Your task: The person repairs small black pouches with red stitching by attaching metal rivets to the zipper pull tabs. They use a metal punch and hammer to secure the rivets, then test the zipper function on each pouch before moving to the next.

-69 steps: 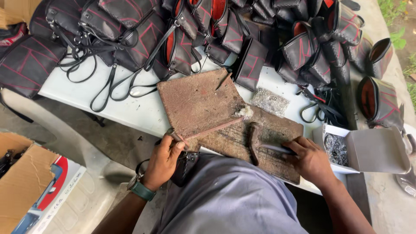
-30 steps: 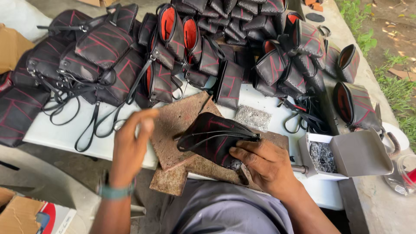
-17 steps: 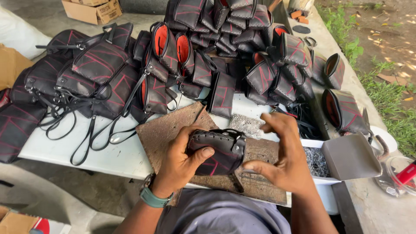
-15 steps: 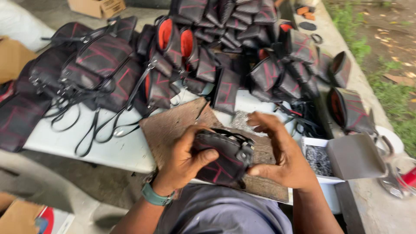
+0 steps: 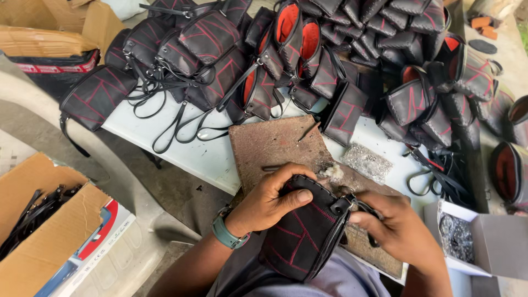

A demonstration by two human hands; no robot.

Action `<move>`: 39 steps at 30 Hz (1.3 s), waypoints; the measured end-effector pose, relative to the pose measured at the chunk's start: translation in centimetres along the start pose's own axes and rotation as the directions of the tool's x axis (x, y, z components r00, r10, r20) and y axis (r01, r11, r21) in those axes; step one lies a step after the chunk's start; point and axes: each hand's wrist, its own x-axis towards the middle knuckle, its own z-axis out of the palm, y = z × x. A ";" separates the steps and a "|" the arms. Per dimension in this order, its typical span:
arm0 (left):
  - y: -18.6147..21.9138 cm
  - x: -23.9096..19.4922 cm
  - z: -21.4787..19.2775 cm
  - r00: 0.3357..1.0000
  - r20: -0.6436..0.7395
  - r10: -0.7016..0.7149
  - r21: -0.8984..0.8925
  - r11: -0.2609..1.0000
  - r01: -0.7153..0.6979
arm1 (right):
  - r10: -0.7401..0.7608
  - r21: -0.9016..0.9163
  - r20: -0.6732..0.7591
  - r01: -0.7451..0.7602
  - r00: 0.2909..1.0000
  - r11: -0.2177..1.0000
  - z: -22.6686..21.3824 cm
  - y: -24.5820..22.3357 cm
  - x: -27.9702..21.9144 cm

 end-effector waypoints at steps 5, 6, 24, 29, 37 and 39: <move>-0.7 -0.4 -0.5 0.998 -0.052 -0.037 -0.005 0.999 0.036 | -0.323 0.017 -0.179 0.332 0.929 0.943 -3.5 0.9 -1.3; -0.8 -0.4 -0.4 0.997 -0.057 -0.058 -0.024 0.998 0.056 | -0.348 -0.037 -0.214 0.348 0.913 0.937 -4.1 1.0 -1.5; -4.1 1.2 -0.9 0.850 -0.510 -0.133 -0.743 0.566 -0.357 | -0.259 0.352 -0.302 0.360 0.917 0.864 5.8 -3.9 0.1; -4.5 -1.1 -3.2 0.982 -0.187 0.018 -0.611 0.781 -0.131 | -0.112 0.677 -0.210 0.227 0.971 0.700 6.3 -2.5 2.3; -5.2 -7.1 -17.2 0.547 -0.831 0.100 -0.168 0.892 -0.419 | -0.333 0.490 -0.270 0.427 0.903 0.761 6.0 -3.5 1.5; -5.6 -8.4 -24.7 0.382 -0.838 0.390 0.170 0.851 -0.497 | -0.292 0.484 -0.255 0.383 0.922 0.787 6.0 -3.0 1.5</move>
